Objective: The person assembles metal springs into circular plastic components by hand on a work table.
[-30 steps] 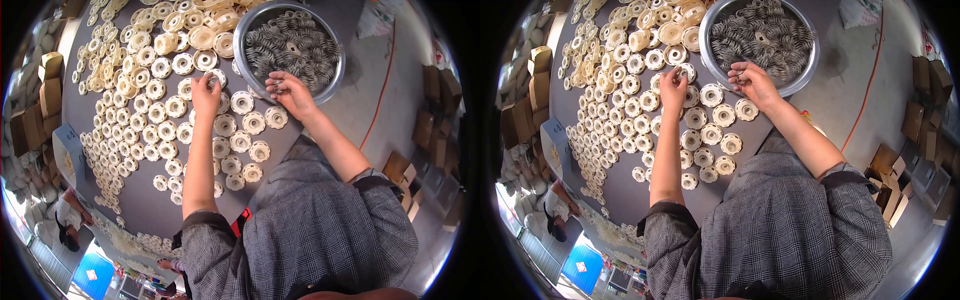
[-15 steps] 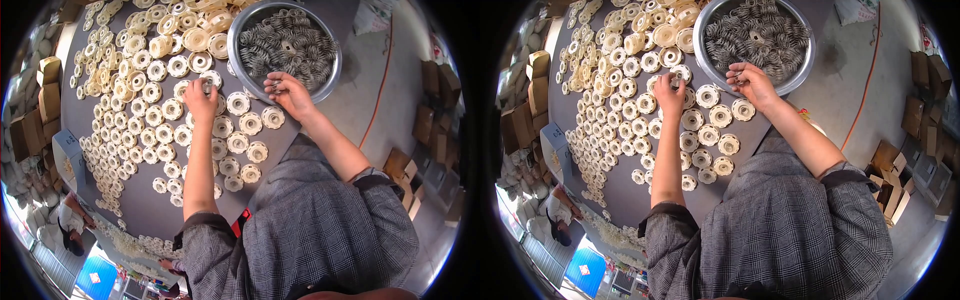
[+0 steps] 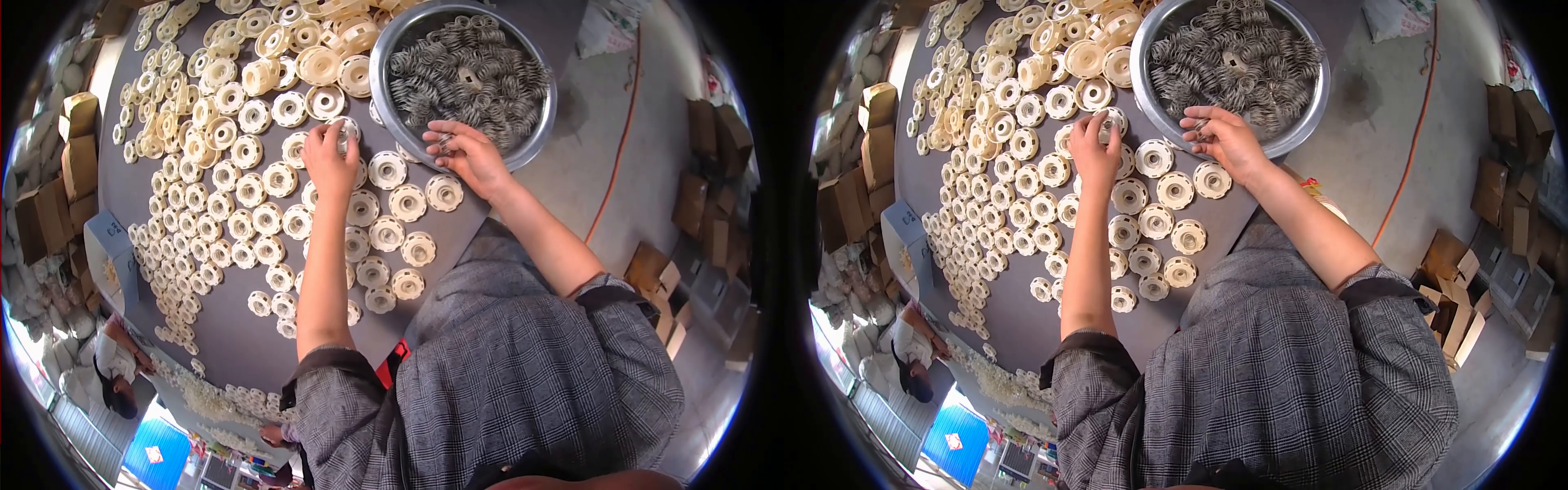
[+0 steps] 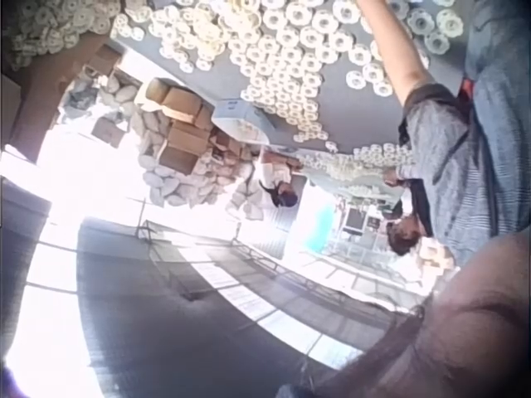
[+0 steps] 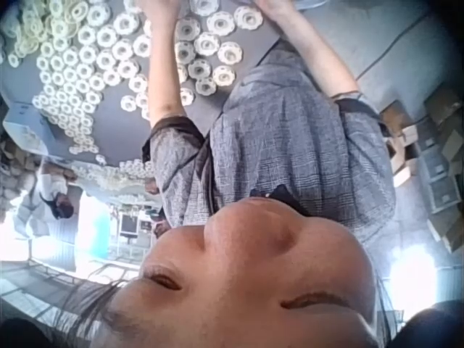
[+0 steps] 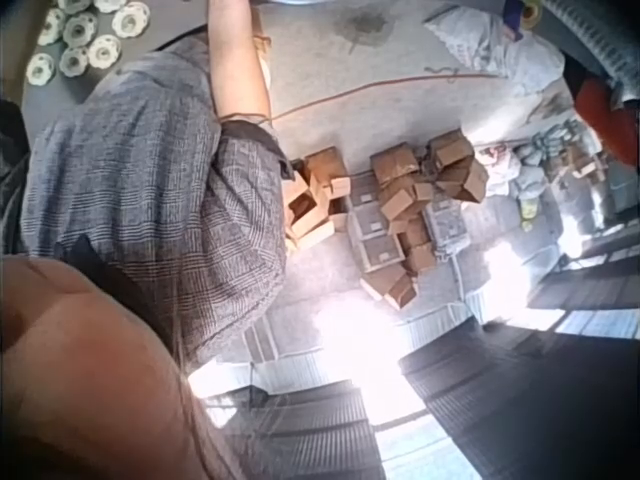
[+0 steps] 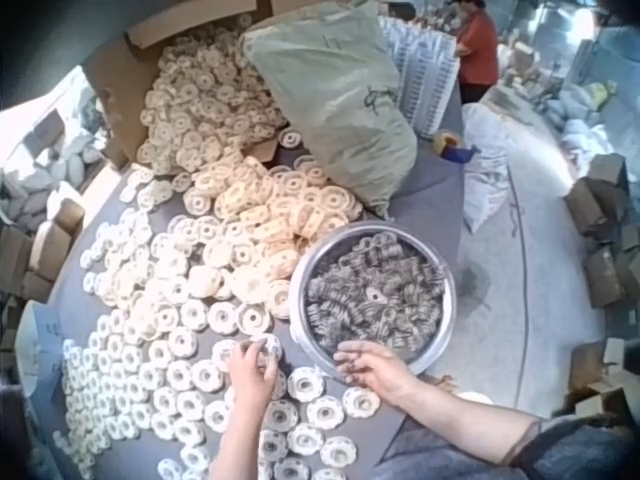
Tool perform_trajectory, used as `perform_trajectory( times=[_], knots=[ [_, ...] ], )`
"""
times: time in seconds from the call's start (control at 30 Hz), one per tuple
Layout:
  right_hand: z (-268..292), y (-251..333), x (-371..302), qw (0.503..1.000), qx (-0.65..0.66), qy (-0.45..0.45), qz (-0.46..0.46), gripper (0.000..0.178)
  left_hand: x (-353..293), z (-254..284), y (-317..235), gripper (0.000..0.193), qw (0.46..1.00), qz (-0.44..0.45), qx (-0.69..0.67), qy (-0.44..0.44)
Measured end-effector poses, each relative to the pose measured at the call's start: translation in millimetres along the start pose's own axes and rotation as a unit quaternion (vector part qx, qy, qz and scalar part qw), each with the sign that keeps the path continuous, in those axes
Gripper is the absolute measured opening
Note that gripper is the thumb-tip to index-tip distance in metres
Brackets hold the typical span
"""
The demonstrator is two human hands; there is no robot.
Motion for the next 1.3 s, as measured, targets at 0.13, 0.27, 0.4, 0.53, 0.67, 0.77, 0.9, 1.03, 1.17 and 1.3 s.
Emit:
perform_trajectory(
  times=[0.13,0.27,0.4,0.53,0.67,0.77,0.9,1.03,1.17,1.3],
  knots=[
    [-5.4,-6.1,-3.4,0.996,-0.007,0.085,-0.029,0.048,-24.3,4.1,-55.4,0.037,0.927,0.021,-0.334,0.167],
    [-21.4,-14.3,-9.9,0.989,-0.095,0.108,-0.016,0.052,-39.8,7.5,-88.8,0.036,0.894,0.012,-0.389,0.222],
    [-36.3,-13.9,-17.1,0.973,-0.153,0.163,-0.058,0.037,-47.5,18.2,-73.1,0.027,0.918,0.064,-0.370,0.129],
    [-35.3,-26.9,-13.4,0.959,-0.116,0.228,-0.124,0.025,-53.8,34.7,-72.6,0.032,0.937,0.048,-0.322,0.130],
    [-27.4,8.4,-4.5,0.907,-0.376,0.073,0.175,0.023,-79.0,60.2,-38.9,0.040,0.907,0.125,-0.403,-0.001],
    [-7.4,50.6,-3.8,0.665,-0.666,-0.014,0.339,0.042,-126.2,71.8,-19.1,0.036,0.915,0.177,-0.360,-0.041],
    [-20.3,56.5,-27.4,0.527,-0.730,-0.027,0.434,0.055,-209.1,87.5,-8.0,0.042,0.962,0.185,-0.180,-0.088],
    [-13.3,-17.8,-71.0,0.538,-0.697,0.231,0.414,0.064,-279.6,96.4,1.8,0.074,0.964,0.242,0.001,-0.112],
    [22.0,-74.8,-95.2,0.490,-0.736,0.277,0.376,0.079,-337.1,78.3,6.4,0.108,0.950,0.305,0.067,-0.021],
    [31.5,-98.5,-86.0,0.475,-0.761,0.224,0.380,0.091,-375.9,57.3,8.3,0.113,0.931,0.357,0.068,-0.020]
  ],
)
Point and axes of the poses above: each hand's wrist, its own x-axis towards the middle knuckle, its own z-axis out of the back of the hand, y = z × x, the point moved 5 cm from there along x, towards the middle knuckle, and after that the axes turned 5 degrees about z, right-handed, at the moved point
